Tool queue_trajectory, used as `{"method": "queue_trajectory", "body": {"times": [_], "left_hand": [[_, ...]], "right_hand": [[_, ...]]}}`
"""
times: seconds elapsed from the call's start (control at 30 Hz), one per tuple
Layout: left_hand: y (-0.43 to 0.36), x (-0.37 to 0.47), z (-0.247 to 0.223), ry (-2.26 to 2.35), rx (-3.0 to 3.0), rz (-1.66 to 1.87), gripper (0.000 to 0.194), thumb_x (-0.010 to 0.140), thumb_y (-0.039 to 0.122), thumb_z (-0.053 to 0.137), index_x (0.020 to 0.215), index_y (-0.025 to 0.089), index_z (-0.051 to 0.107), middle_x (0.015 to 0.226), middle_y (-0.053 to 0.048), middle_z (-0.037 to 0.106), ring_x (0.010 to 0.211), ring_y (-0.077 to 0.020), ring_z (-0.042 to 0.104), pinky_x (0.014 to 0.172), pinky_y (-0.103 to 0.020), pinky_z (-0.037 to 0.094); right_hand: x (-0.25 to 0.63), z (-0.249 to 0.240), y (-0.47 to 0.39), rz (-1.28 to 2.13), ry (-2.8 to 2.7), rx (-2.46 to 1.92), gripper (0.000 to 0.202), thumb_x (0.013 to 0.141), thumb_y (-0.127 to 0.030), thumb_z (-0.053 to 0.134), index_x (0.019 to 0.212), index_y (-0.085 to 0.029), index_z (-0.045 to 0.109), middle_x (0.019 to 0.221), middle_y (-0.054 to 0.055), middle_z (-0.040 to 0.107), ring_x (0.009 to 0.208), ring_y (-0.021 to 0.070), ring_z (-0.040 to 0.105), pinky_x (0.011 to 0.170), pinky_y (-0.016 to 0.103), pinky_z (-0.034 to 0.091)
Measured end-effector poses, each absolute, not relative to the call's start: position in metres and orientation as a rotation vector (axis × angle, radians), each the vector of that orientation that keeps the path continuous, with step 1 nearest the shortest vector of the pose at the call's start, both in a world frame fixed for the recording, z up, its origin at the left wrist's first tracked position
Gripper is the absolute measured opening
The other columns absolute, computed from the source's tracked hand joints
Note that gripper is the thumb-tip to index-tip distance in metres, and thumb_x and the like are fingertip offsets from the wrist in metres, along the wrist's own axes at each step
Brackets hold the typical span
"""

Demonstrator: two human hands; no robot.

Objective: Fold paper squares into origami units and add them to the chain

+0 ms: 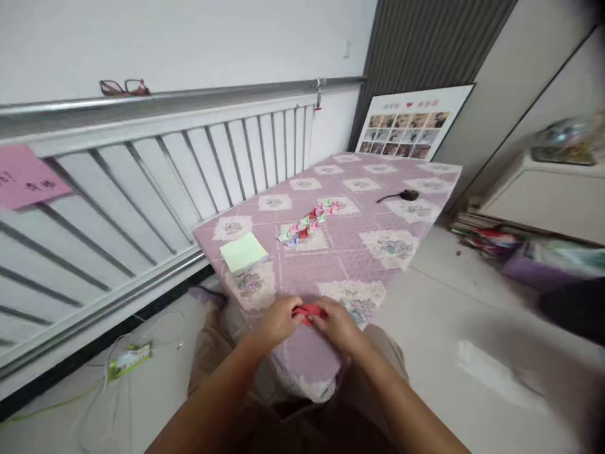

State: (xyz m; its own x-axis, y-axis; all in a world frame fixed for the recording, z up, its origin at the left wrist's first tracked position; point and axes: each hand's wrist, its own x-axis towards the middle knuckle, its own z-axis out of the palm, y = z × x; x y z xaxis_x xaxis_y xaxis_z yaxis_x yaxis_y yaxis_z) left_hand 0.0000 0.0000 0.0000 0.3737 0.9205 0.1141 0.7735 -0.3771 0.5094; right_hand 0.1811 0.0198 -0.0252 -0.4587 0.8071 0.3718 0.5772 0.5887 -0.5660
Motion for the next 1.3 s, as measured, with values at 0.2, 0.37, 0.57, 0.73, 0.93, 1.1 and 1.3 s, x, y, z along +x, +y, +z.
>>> {"method": "queue_trajectory", "body": {"times": [0.2,0.37,0.57,0.73,0.93,1.1,1.3], "left_hand": [[-0.012,-0.002,-0.011,1.561,2.530,0.434,0.017,0.087,0.011,0.045,0.089,0.019,0.060,0.094,-0.004,0.059,0.094,-0.0208,0.050,0.083,-0.033,0.041],[-0.031,0.000,-0.039,1.592,2.673,0.267,0.019,0.093,0.019,0.042,0.087,0.020,0.060,0.091,-0.005,0.058,0.088,-0.0217,0.049,0.079,-0.035,0.041],[-0.043,-0.001,-0.043,1.576,2.588,0.253,0.016,0.093,0.024,0.046,0.092,0.021,0.062,0.093,-0.004,0.058,0.090,-0.0214,0.049,0.080,-0.036,0.040],[-0.050,-0.005,-0.038,1.658,2.392,0.315,0.011,0.089,0.024,0.054,0.090,0.023,0.065,0.094,-0.003,0.059,0.093,-0.0203,0.049,0.084,-0.035,0.038],[-0.053,-0.005,-0.036,1.848,2.125,0.434,0.010,0.086,0.026,0.059,0.080,0.023,0.066,0.091,-0.002,0.061,0.093,-0.0197,0.051,0.084,-0.035,0.035],[-0.049,0.001,-0.030,1.939,2.025,0.378,0.016,0.088,0.031,0.055,0.078,0.022,0.065,0.089,-0.002,0.062,0.092,-0.0205,0.052,0.085,-0.036,0.033],[-0.042,0.005,-0.021,1.982,2.033,0.199,0.025,0.092,0.036,0.048,0.081,0.021,0.064,0.091,-0.004,0.063,0.091,-0.0228,0.054,0.080,-0.037,0.034]], "right_hand": [[0.178,-0.021,0.009,0.072,-2.325,-1.066,0.006,0.080,-0.016,0.063,0.075,-0.019,0.062,0.074,0.002,0.057,0.077,0.0182,0.048,0.079,0.033,0.031],[0.180,-0.039,-0.008,-0.020,-2.449,-1.044,0.011,0.083,-0.021,0.062,0.072,-0.019,0.060,0.074,0.003,0.057,0.076,0.0184,0.046,0.079,0.034,0.031],[0.186,-0.048,-0.017,0.226,-2.448,-1.040,0.005,0.084,-0.019,0.060,0.080,-0.020,0.063,0.082,0.004,0.059,0.083,0.0186,0.049,0.078,0.032,0.034],[0.193,-0.049,-0.017,0.379,-2.385,-1.065,0.007,0.083,-0.016,0.061,0.085,-0.021,0.064,0.087,0.003,0.061,0.087,0.0194,0.051,0.082,0.033,0.035],[0.200,-0.052,-0.015,0.427,-2.283,-1.193,0.010,0.085,-0.030,0.062,0.080,-0.021,0.064,0.088,0.004,0.060,0.086,0.0200,0.051,0.080,0.035,0.034],[0.197,-0.052,-0.016,0.378,-2.250,-1.319,0.024,0.090,-0.037,0.054,0.076,-0.021,0.063,0.087,0.005,0.059,0.084,0.0201,0.050,0.079,0.035,0.034],[0.189,-0.049,-0.015,0.290,-2.196,-1.478,0.028,0.088,-0.038,0.057,0.067,-0.020,0.060,0.079,0.004,0.056,0.082,0.0203,0.049,0.076,0.034,0.032]]}}
